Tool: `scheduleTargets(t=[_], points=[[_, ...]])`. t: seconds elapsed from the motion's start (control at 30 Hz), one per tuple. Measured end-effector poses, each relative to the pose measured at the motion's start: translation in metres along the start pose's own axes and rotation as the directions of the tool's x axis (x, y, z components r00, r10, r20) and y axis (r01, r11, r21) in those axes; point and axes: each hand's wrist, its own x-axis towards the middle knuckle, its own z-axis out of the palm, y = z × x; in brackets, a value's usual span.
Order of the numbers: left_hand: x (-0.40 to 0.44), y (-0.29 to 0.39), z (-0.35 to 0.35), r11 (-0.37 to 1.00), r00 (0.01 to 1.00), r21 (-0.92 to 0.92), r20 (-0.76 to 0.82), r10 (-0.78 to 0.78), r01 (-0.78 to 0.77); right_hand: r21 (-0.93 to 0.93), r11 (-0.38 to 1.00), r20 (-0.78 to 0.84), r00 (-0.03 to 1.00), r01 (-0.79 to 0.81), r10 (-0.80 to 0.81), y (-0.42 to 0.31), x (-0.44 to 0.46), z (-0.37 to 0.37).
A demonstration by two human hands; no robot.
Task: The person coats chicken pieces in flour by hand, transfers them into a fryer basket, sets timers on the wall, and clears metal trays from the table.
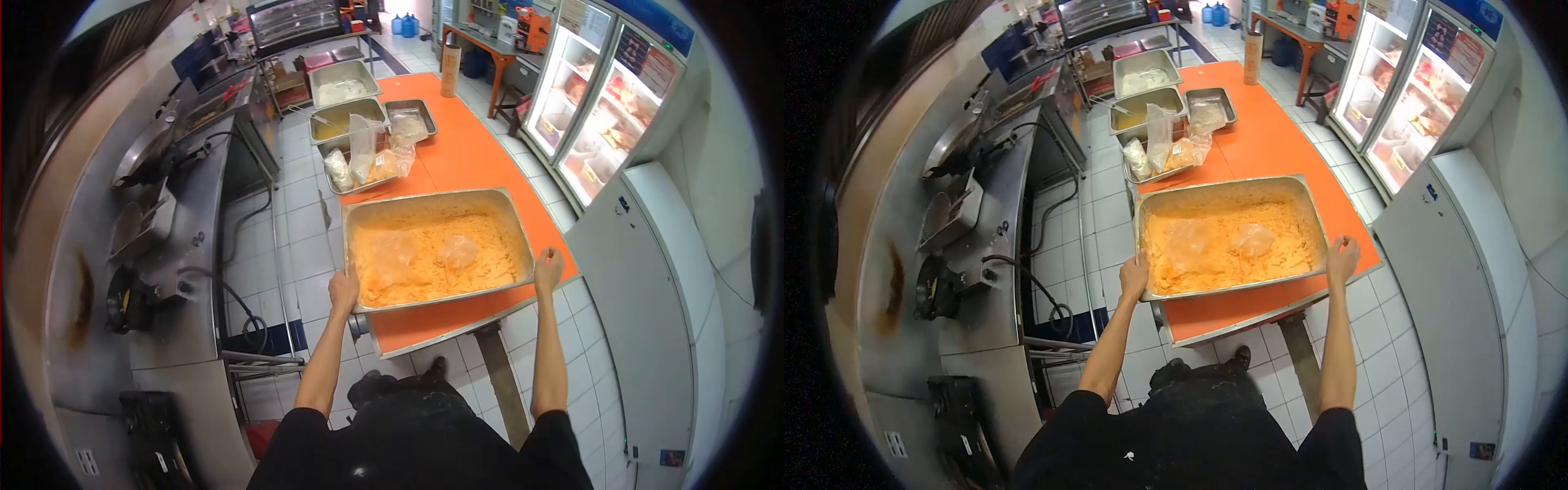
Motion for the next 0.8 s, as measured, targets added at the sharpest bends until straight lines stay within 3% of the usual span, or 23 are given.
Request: scheduleTargets(t=[0.07, 0.1, 0.17, 0.23, 0.37, 0.47, 0.57, 0.67, 0.73, 0.8], points=[[-0.003, 0.006, 0.005, 1.000, 0.998, -0.006, -0.052, -0.023, 0.022, 0.030, 0.965, 0.334, 0.912, -0.261, 0.236, 0.025, 0.026, 0.035], [-0.007, 0.004, 0.006, 1.000, 0.996, 0.001, -0.087, 0.010, -0.010, 0.050, 0.960, 0.347, 0.906, -0.274, 0.241, 0.042, 0.024, 0.054], [-0.015, -0.004, 0.010, 0.999, 0.991, 0.017, -0.130, 0.046, -0.044, 0.135, 0.978, 0.575, 0.816, -0.160, 0.054, 0.071, 0.019, 0.087], [-0.010, -0.009, 0.017, 0.999, 0.989, 0.010, -0.145, 0.033, -0.032, -0.082, 0.990, 0.532, 0.835, -0.112, 0.138, 0.029, 0.009, 0.058], [-0.011, -0.008, 0.014, 0.998, 0.984, 0.024, -0.170, 0.056, -0.052, -0.103, 0.992, 0.505, 0.856, -0.069, 0.112, 0.010, 0.011, 0.038], [-0.017, -0.004, 0.018, 0.999, 0.978, 0.044, -0.208, 0.022, -0.013, -0.123, 0.985, 0.567, 0.807, -0.117, 0.167, 0.012, 0.012, 0.028], [-0.011, 0.001, 0.014, 0.996, 0.972, 0.002, -0.217, 0.085, -0.086, -0.100, 0.986, 0.526, 0.834, -0.134, 0.167, 0.022, 0.006, 0.022], [-0.080, 0.006, 0.009, 1.000, 0.987, 0.013, -0.160, 0.025, -0.023, -0.096, 0.986, 0.510, 0.844, -0.137, 0.167, 0.052, -0.028, -0.030], [-0.118, 0.011, 0.004, 0.998, 0.988, -0.046, -0.151, 0.038, -0.045, -0.011, 0.987, 0.399, 0.905, -0.159, 0.150, 0.072, -0.053, -0.071], [-0.159, 0.004, 0.014, 1.000, 0.995, 0.006, -0.098, 0.031, -0.030, -0.074, 0.967, 0.445, 0.859, -0.245, 0.252, 0.090, -0.069, -0.135]])
